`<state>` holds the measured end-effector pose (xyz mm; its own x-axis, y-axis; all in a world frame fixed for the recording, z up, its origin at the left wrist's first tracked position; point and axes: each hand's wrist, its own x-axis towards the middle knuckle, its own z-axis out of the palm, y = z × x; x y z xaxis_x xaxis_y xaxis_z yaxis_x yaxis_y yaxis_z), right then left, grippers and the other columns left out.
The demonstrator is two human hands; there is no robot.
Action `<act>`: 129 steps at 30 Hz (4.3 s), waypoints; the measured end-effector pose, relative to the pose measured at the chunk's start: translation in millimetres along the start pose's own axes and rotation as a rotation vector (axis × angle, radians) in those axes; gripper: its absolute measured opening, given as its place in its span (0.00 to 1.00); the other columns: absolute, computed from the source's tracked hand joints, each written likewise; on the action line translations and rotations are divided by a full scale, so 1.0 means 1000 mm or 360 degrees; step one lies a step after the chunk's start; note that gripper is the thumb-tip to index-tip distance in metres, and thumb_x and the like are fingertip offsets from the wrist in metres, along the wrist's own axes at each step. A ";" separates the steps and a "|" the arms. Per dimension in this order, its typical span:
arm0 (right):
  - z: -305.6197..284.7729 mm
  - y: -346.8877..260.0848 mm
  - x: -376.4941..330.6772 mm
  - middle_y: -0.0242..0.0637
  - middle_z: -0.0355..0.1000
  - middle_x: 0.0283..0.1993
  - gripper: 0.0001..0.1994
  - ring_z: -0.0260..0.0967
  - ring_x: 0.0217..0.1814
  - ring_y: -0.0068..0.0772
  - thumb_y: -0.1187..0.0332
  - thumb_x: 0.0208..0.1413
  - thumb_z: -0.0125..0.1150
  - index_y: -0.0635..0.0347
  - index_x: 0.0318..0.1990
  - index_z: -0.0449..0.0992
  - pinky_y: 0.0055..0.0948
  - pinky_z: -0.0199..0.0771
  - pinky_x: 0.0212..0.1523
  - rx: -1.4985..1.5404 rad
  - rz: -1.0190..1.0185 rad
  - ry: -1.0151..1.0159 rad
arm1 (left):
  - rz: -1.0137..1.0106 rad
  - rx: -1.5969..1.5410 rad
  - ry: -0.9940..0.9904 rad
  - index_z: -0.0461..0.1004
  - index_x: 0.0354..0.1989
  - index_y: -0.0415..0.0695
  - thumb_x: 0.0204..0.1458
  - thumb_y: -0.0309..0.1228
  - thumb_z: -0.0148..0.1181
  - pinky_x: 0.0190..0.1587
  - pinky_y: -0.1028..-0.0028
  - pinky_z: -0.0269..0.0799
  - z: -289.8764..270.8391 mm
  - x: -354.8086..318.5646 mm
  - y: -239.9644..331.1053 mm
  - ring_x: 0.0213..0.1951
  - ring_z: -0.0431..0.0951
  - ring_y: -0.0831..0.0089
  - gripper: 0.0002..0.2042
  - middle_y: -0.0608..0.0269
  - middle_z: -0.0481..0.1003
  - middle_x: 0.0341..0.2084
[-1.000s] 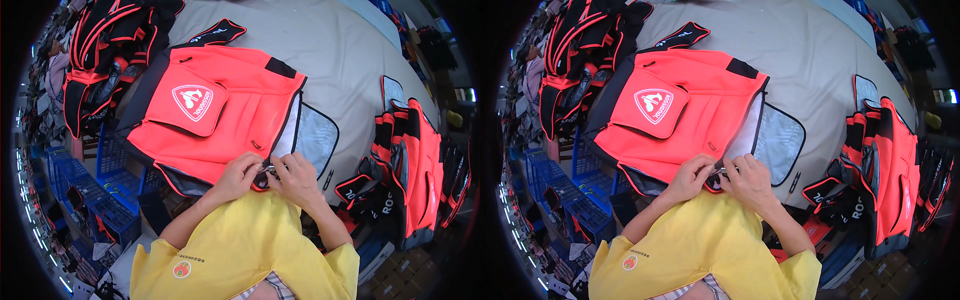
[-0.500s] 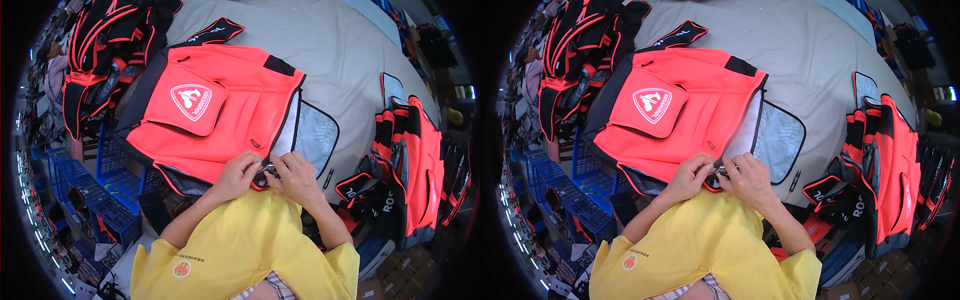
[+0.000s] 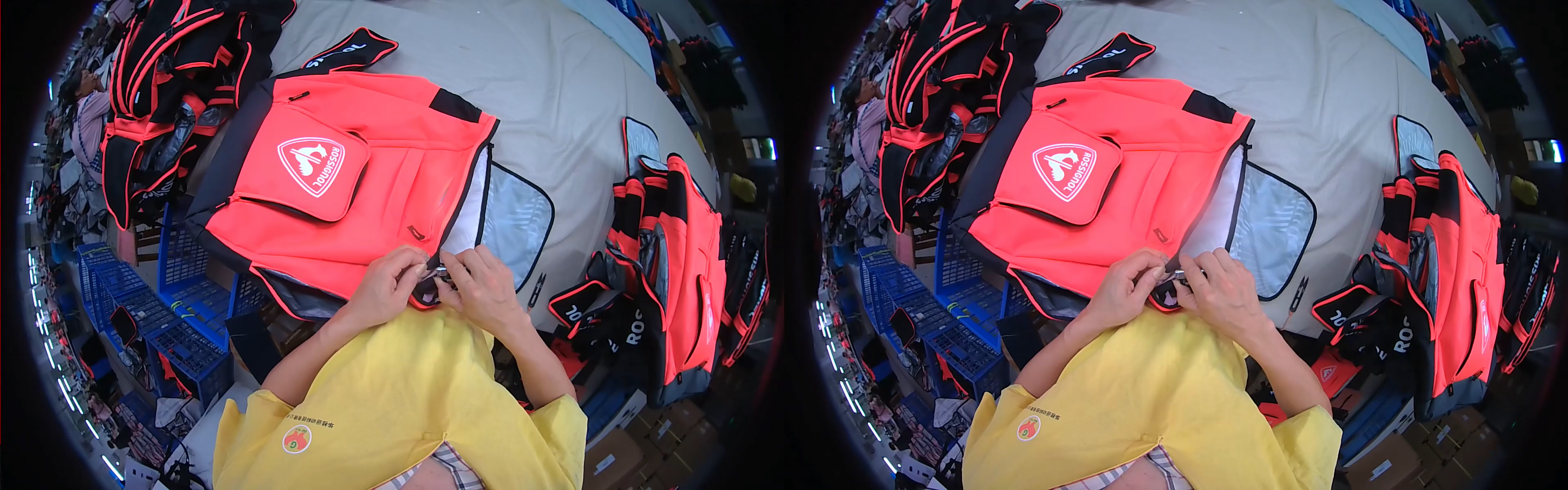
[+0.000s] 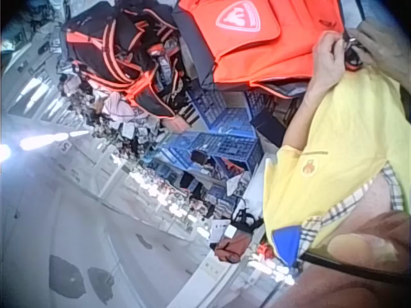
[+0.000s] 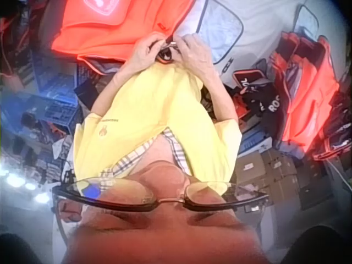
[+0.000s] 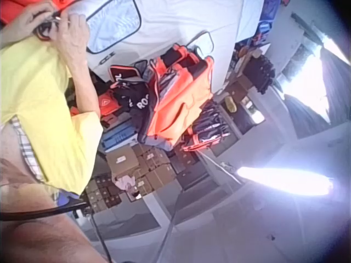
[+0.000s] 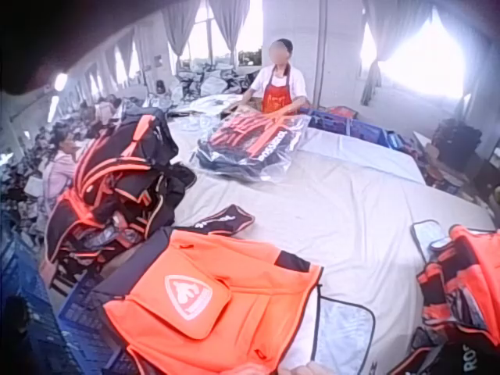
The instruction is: Checking the zippers, straps, and interior of bright orange and black Rossignol backpacks in a factory setting.
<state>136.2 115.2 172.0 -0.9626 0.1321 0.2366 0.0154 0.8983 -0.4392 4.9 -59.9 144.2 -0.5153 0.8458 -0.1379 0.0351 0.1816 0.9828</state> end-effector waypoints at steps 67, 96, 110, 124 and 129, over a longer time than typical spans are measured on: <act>0.042 0.018 -0.209 0.27 0.73 0.30 0.14 0.71 0.30 0.24 0.60 0.68 0.64 0.63 0.50 0.82 0.26 0.71 0.34 0.1107 0.1847 0.0036 | -0.0403 -0.0524 -0.0058 0.74 0.52 0.34 0.72 0.28 0.53 0.56 0.77 0.71 -0.012 -0.002 -0.028 0.48 0.76 0.81 0.10 0.65 0.78 0.44; 0.102 0.025 -0.288 0.48 0.84 0.48 0.22 0.83 0.47 0.38 0.60 0.54 0.71 0.62 0.54 0.83 0.37 0.79 0.48 0.1259 0.1992 -0.0885 | -0.0723 0.0383 -0.0288 0.68 0.33 0.39 0.61 0.30 0.67 0.34 0.74 0.66 0.027 0.011 -0.036 0.29 0.67 0.80 0.12 0.71 0.68 0.25; 0.163 0.006 -0.306 0.46 0.80 0.60 0.23 0.77 0.61 0.38 0.62 0.63 0.63 0.64 0.62 0.77 0.36 0.74 0.62 0.1726 0.1619 0.0317 | -0.0429 0.0792 -0.0089 0.68 0.27 0.38 0.66 0.33 0.59 0.26 0.70 0.63 0.054 0.008 -0.052 0.23 0.67 0.79 0.16 0.64 0.68 0.17; 0.101 0.017 -0.315 0.57 0.79 0.53 0.16 0.76 0.56 0.65 0.62 0.63 0.55 0.61 0.50 0.82 0.54 0.77 0.55 0.0765 0.1493 -0.0208 | -0.0374 0.0438 0.0101 0.77 0.45 0.35 0.68 0.32 0.61 0.38 0.79 0.71 0.057 -0.022 0.015 0.32 0.75 0.80 0.10 0.67 0.76 0.30; 0.045 0.018 -0.307 0.62 0.80 0.46 0.15 0.80 0.50 0.64 0.67 0.59 0.57 0.69 0.44 0.83 0.54 0.81 0.51 0.0284 0.1724 -0.0731 | 0.0570 -0.0527 -0.0740 0.80 0.44 0.31 0.65 0.24 0.58 0.36 0.71 0.73 0.059 -0.081 0.183 0.32 0.77 0.69 0.08 0.60 0.78 0.32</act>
<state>419.9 71.8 52.4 -0.4789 0.5915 -0.6487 0.8777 0.3356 -0.3420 103.7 -65.8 328.2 -0.0960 0.9667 0.2374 -0.1675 -0.2508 0.9534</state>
